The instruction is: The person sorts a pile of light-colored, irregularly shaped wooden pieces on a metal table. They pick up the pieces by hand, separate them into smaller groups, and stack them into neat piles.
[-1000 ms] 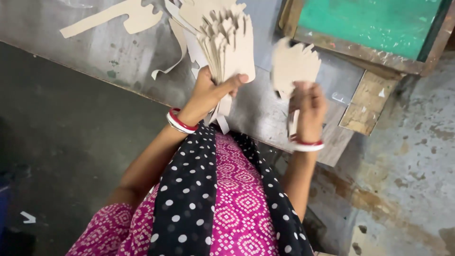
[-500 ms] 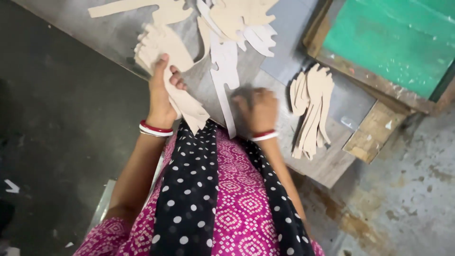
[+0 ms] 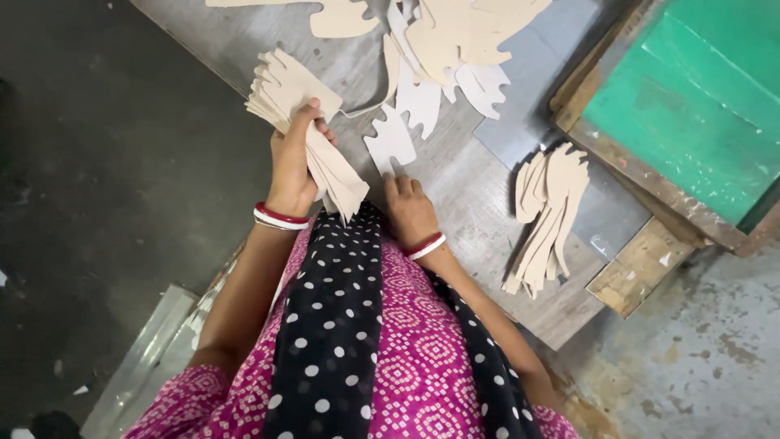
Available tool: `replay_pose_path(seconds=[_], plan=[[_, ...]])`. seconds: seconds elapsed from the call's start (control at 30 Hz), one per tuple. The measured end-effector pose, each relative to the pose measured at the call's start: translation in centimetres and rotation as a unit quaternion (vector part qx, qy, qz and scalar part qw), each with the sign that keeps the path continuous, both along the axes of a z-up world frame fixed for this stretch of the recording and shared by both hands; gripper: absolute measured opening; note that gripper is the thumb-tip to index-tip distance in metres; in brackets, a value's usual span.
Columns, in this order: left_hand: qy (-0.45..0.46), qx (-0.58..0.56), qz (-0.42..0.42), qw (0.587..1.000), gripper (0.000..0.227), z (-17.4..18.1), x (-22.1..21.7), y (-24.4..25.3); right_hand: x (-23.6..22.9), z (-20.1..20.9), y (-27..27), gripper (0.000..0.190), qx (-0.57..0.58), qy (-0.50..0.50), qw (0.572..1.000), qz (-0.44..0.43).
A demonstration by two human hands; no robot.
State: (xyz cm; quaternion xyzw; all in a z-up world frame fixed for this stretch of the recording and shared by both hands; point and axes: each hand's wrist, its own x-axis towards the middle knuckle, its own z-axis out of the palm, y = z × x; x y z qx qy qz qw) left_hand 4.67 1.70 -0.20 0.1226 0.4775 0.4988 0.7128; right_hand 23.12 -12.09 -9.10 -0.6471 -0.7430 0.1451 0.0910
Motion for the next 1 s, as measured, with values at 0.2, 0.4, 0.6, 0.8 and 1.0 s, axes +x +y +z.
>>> replay_pose_path(seconds=[0.2, 0.4, 0.6, 0.8, 1.0], plan=[[0.008, -0.007, -0.023, 1.000, 0.022, 0.4, 0.9, 0.8, 5.7, 5.6, -1.0, 0.032, 0.109, 0.208, 0.940, -0.246], [-0.024, 0.010, -0.038, 0.999, 0.020, 0.2, 1.8, 1.4, 17.9, 3.6, -10.8, 0.026, 0.198, 0.451, 0.759, -0.426], [-0.032, -0.018, -0.031, 0.999, 0.020, -1.3, 1.7, 1.0, 19.9, 5.3, -12.8, 0.034, 0.212, -0.087, 0.856, -0.464], [-0.084, -0.022, -0.040, 0.995, 0.020, -1.8, 0.5, 0.1, 13.4, 5.5, 5.6, 0.033, 0.106, 0.351, 0.897, -0.246], [-0.103, 0.002, -0.079, 0.992, 0.029, -0.6, -0.8, -1.7, 9.0, 0.6, 28.9, 0.064, 0.222, 0.070, 0.971, -0.052]])
